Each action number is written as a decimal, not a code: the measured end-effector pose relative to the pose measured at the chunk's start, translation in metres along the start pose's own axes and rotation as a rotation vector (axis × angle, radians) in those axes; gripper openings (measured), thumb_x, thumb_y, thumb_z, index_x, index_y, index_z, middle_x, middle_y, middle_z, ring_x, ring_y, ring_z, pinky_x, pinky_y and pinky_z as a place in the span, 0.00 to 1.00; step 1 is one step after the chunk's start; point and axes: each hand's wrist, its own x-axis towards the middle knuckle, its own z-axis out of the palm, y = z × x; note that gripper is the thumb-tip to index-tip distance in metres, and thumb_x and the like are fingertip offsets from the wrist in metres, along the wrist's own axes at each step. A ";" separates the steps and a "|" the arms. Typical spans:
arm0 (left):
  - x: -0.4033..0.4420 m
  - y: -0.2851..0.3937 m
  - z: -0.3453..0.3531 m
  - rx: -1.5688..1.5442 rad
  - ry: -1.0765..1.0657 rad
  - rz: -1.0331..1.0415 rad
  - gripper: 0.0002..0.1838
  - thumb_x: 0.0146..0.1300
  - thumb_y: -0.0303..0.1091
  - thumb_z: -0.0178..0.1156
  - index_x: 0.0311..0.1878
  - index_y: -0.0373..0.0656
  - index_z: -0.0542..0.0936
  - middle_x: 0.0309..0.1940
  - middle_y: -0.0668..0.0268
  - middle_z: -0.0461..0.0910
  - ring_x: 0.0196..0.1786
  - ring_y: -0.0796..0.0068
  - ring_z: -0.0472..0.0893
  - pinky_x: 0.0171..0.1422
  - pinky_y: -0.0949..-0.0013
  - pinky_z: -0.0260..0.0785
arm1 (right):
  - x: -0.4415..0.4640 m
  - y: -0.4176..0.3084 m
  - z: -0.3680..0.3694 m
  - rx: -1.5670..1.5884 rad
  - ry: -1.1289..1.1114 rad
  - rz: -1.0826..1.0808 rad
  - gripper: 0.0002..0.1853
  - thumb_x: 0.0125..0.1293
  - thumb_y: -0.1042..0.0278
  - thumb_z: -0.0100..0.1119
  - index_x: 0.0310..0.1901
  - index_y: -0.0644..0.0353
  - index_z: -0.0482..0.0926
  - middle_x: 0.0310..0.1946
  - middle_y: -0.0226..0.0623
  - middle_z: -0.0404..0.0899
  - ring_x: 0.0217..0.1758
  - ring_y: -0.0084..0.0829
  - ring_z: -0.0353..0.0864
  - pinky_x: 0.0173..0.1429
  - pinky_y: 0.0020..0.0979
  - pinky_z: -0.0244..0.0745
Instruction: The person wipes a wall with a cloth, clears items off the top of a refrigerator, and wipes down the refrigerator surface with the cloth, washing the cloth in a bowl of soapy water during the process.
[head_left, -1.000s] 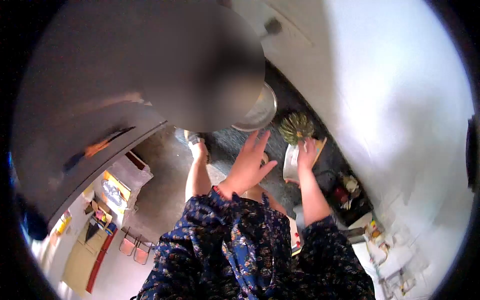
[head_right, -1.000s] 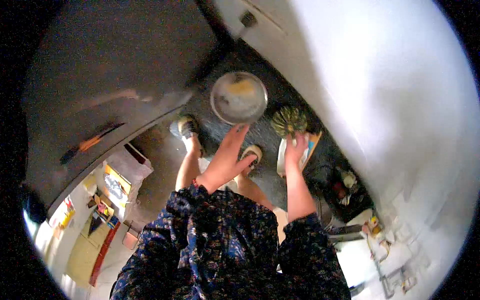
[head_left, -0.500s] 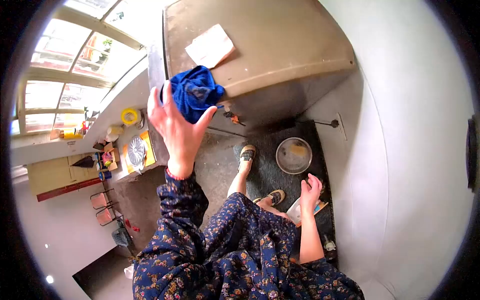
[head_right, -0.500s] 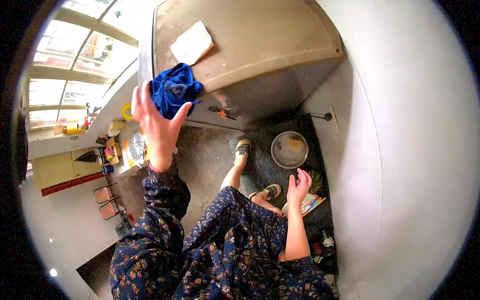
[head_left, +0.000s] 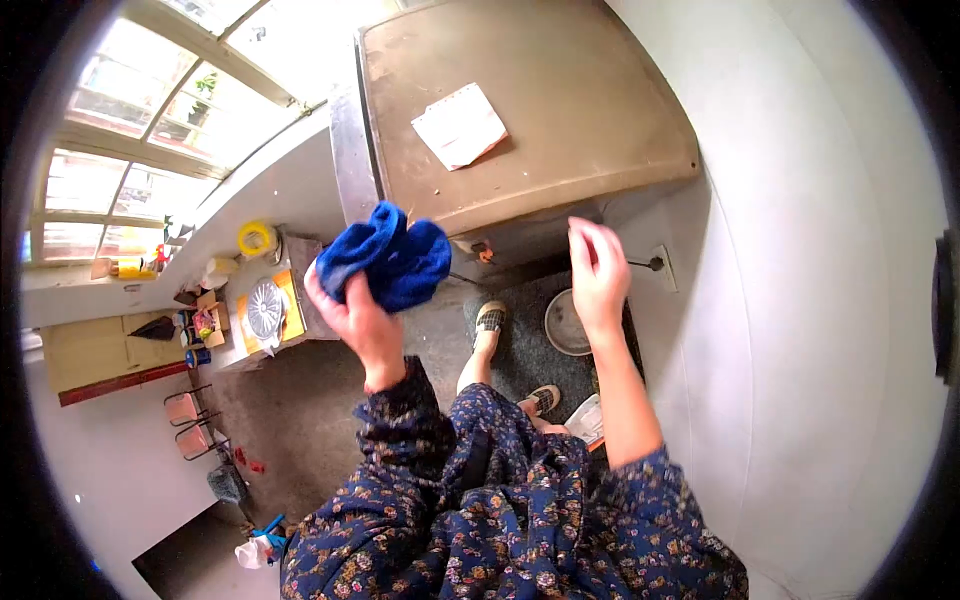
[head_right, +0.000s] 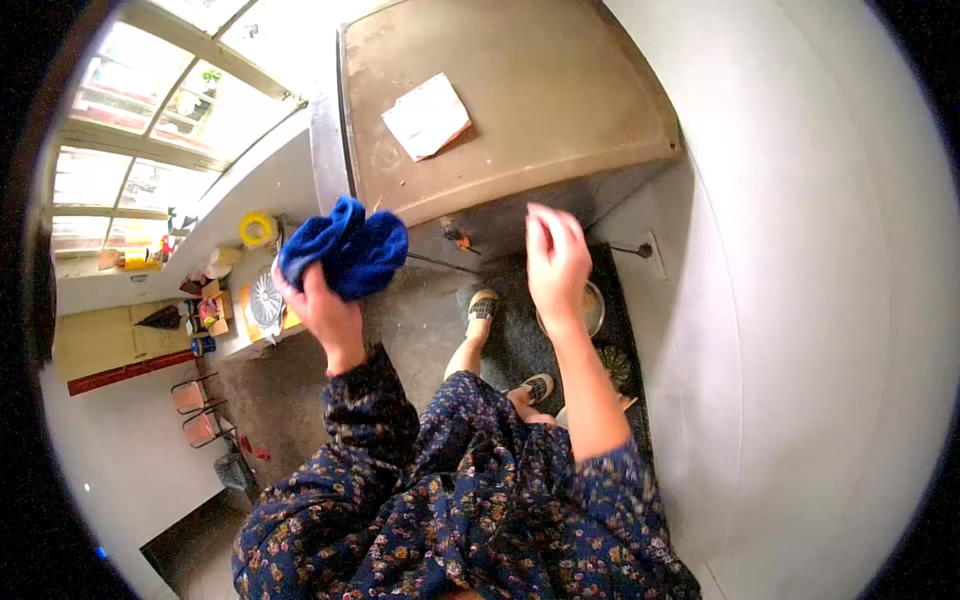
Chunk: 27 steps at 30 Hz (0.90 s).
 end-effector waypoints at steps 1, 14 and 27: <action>0.002 0.011 -0.009 -0.064 -0.025 -0.051 0.16 0.65 0.24 0.53 0.55 0.39 0.67 0.48 0.62 0.76 0.51 0.69 0.77 0.60 0.64 0.69 | 0.027 -0.012 0.018 0.014 0.004 0.002 0.08 0.64 0.70 0.59 0.42 0.63 0.80 0.37 0.42 0.80 0.36 0.35 0.80 0.42 0.30 0.75; 0.032 0.078 -0.049 0.057 -0.311 -0.467 0.25 0.51 0.27 0.53 0.56 0.40 0.69 0.43 0.63 0.76 0.46 0.72 0.77 0.55 0.69 0.71 | 0.119 -0.017 0.122 -0.070 -0.148 0.093 0.08 0.56 0.66 0.64 0.35 0.60 0.82 0.34 0.43 0.80 0.38 0.36 0.80 0.44 0.36 0.75; 0.017 0.061 -0.013 -0.077 -0.639 -0.851 0.43 0.64 0.73 0.32 0.57 0.39 0.73 0.44 0.64 0.79 0.46 0.75 0.77 0.55 0.71 0.68 | 0.042 -0.124 0.013 0.784 -0.466 0.144 0.05 0.63 0.83 0.56 0.38 0.63 0.79 0.40 0.29 0.76 0.42 0.19 0.75 0.47 0.20 0.70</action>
